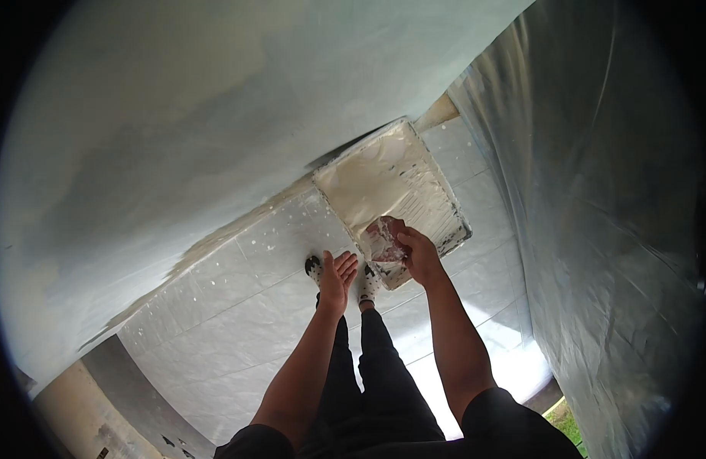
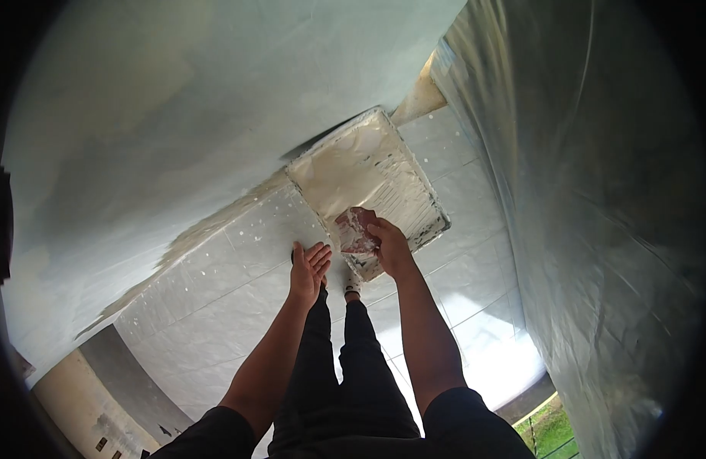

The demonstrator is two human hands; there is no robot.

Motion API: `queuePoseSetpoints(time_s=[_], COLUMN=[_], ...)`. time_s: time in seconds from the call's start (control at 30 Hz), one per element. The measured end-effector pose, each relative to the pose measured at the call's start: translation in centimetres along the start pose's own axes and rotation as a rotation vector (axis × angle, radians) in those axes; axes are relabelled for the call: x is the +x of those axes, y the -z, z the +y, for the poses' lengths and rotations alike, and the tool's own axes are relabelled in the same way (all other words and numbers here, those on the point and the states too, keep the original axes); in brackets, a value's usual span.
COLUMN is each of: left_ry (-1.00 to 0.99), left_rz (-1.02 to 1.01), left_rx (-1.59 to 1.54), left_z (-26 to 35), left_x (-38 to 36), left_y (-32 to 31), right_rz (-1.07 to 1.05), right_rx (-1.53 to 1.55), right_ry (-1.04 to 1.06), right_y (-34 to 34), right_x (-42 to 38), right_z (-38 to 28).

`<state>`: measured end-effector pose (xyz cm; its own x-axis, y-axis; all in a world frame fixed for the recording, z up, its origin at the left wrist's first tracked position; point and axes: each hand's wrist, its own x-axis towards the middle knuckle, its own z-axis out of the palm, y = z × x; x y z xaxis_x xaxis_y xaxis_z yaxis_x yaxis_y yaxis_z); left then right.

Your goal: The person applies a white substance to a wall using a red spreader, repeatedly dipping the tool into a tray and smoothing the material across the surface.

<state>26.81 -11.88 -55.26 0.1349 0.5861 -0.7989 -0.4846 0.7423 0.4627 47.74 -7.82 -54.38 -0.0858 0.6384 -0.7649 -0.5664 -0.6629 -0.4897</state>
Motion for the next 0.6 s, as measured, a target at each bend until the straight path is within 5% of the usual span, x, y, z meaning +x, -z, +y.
queuePoseSetpoints(time_s=[0.27, 0.6], left_ry=[-0.081, -0.417], left_rz=[0.016, -0.134], left_rx=[0.088, 0.317], left_z=[3.7, 12.8], left_x=[-6.6, -16.6], left_y=[-1.2, -5.5], right_rz=[-0.283, -0.505], right_rx=[0.162, 0.324], right_ry=[0.091, 0.316], right_y=[-4.6, -12.6], right_x=[-10.6, -21.8], right_z=[-5.8, -14.0])
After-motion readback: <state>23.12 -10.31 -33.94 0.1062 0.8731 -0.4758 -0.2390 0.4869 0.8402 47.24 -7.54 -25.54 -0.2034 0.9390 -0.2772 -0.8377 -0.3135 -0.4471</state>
